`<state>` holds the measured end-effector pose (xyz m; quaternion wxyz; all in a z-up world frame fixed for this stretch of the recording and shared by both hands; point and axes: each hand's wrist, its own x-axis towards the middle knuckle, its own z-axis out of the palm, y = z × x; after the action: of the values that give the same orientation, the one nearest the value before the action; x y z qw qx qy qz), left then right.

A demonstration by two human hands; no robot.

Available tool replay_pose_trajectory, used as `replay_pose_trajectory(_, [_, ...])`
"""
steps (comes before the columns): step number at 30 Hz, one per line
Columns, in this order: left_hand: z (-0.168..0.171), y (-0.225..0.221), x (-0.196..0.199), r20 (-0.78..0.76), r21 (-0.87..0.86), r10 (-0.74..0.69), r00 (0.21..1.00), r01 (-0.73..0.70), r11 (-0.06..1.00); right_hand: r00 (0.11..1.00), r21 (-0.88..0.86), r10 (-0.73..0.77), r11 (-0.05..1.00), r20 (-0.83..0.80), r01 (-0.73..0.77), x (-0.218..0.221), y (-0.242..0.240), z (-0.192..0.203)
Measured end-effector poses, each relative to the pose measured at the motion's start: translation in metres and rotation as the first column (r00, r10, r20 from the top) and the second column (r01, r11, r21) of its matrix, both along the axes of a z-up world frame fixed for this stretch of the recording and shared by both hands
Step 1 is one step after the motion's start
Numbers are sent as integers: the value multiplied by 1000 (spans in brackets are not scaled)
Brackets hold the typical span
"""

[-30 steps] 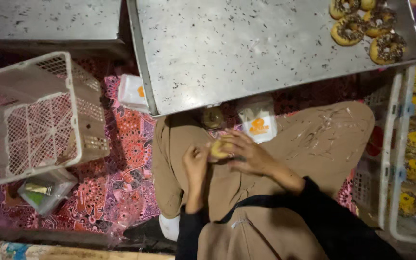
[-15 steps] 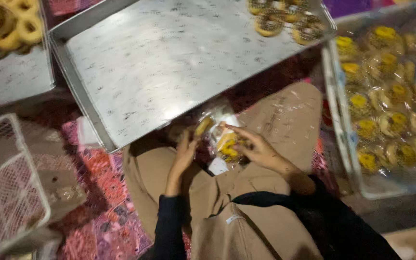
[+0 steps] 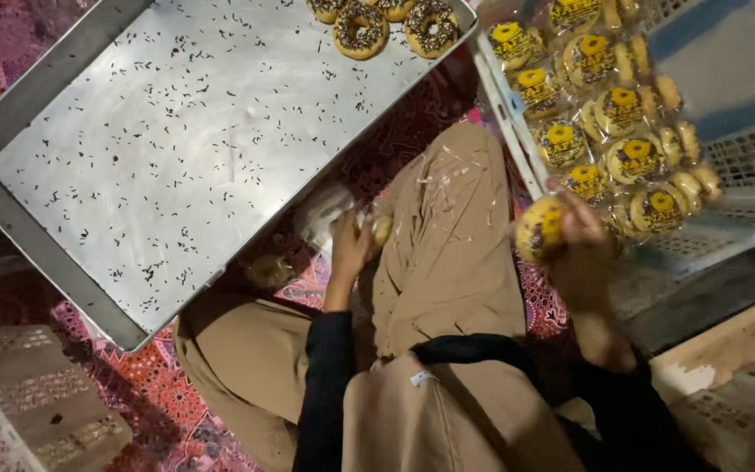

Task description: The person sits on the floor and repeatedly picks donuts from a metal tray, places them into small clear plastic bags, and sets the sealed bags into a white plastic crate. The process continues until the tray is nearly empty.

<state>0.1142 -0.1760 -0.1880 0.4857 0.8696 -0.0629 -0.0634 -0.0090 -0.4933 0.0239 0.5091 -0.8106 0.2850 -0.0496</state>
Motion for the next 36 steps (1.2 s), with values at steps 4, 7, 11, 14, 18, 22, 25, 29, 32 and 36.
replay_pose_trajectory(4, [8,-24,-1,-85,-29,-57,995,55,998,957,478,-202,875,210,80,-18,-13,-24])
replay_pose_trajectory(7, [17,-24,-6,-158,-136,-82,984,61,989,965,301,-110,953,238,35,-19,-4,-40])
replay_pose_trajectory(11, [40,-14,-17,-217,-330,138,966,-206,921,989,132,9,991,146,-29,-9,11,-46])
replay_pose_trajectory(14, [72,-9,-32,-492,-628,76,867,-414,659,985,194,146,968,92,-161,3,29,-43])
replay_pose_trajectory(18, [119,-11,-53,-536,-747,-29,844,-458,483,942,355,226,884,249,-306,15,56,-32])
replay_pose_trajectory(22, [148,-13,-58,-432,-764,-174,885,-256,592,899,253,323,881,296,-400,22,67,-14])
replay_pose_trajectory(25, [154,-14,-61,-383,-739,-265,885,-121,662,821,151,415,851,393,-503,27,69,-4])
replay_pose_trajectory(29, [147,-16,-75,-331,-837,-410,850,-64,543,830,45,509,846,230,-531,39,74,-6])
replay_pose_trajectory(32, [139,-18,-86,-339,-799,-401,851,-35,600,769,-347,626,755,130,-556,41,83,-11])
replay_pose_trajectory(36, [142,-30,-90,-322,-590,-132,938,-90,803,677,-549,736,571,14,-610,33,90,-6])
